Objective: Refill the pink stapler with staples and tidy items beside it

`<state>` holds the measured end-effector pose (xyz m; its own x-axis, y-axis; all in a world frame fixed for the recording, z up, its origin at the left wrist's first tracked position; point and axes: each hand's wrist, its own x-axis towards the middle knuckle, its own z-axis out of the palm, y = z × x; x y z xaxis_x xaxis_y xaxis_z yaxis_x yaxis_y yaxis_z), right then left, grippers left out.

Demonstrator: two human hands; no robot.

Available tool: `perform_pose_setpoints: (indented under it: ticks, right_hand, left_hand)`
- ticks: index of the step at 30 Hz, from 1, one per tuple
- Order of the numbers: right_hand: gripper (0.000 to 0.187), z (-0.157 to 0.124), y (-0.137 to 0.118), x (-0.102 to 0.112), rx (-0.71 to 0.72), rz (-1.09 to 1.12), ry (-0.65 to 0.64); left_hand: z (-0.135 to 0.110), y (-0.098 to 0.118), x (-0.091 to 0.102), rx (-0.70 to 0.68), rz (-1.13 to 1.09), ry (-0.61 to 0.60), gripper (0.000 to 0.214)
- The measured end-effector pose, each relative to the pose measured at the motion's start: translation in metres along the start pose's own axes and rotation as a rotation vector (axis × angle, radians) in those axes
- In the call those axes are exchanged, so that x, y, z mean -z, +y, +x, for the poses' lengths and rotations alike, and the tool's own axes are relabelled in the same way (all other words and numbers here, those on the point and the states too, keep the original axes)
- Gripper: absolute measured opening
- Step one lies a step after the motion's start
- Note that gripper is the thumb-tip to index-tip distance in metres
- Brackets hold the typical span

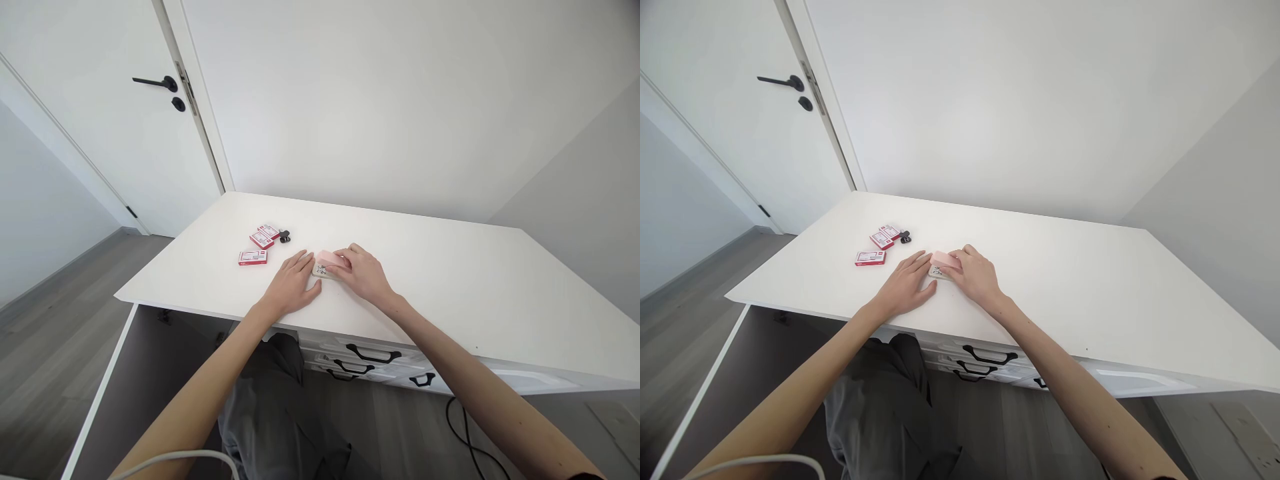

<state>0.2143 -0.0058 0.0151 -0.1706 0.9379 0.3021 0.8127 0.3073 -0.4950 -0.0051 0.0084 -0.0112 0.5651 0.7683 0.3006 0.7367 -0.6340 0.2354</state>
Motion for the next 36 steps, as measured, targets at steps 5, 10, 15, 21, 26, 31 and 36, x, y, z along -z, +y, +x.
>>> perform_pose_setpoints:
  ticks: [5,10,15,21,26,31,36]
  right_hand:
    - [0.034,-0.011,0.023,-0.002,0.021,-0.009,0.153]
    - [0.032,-0.024,0.057,0.008,-0.200,0.046,0.127]
    - [0.031,-0.030,0.089,0.022,-0.310,0.090,0.226]
    - [0.052,-0.031,0.097,0.025,-0.381,0.316,0.202]
    - [0.060,-0.030,0.093,0.025,-0.415,0.423,0.195]
    - [0.060,-0.029,0.089,0.028,-0.436,0.460,0.187]
    - [0.057,-0.028,0.087,0.030,-0.447,0.479,0.179]
  left_hand:
    - [-0.001,0.000,-0.002,0.017,0.062,0.111,0.051]
    - [0.000,0.000,-0.003,0.142,0.172,0.259,0.043]
    - [-0.002,0.002,-0.004,0.335,0.266,0.308,0.045]
    - [-0.012,0.009,-0.005,0.484,0.266,0.249,0.050]
    - [-0.018,0.012,-0.003,0.444,0.267,0.269,0.048]
    - [-0.015,0.010,-0.002,0.476,0.313,0.335,0.054]
    - [-0.015,0.007,-0.007,0.561,0.289,0.268,0.070]
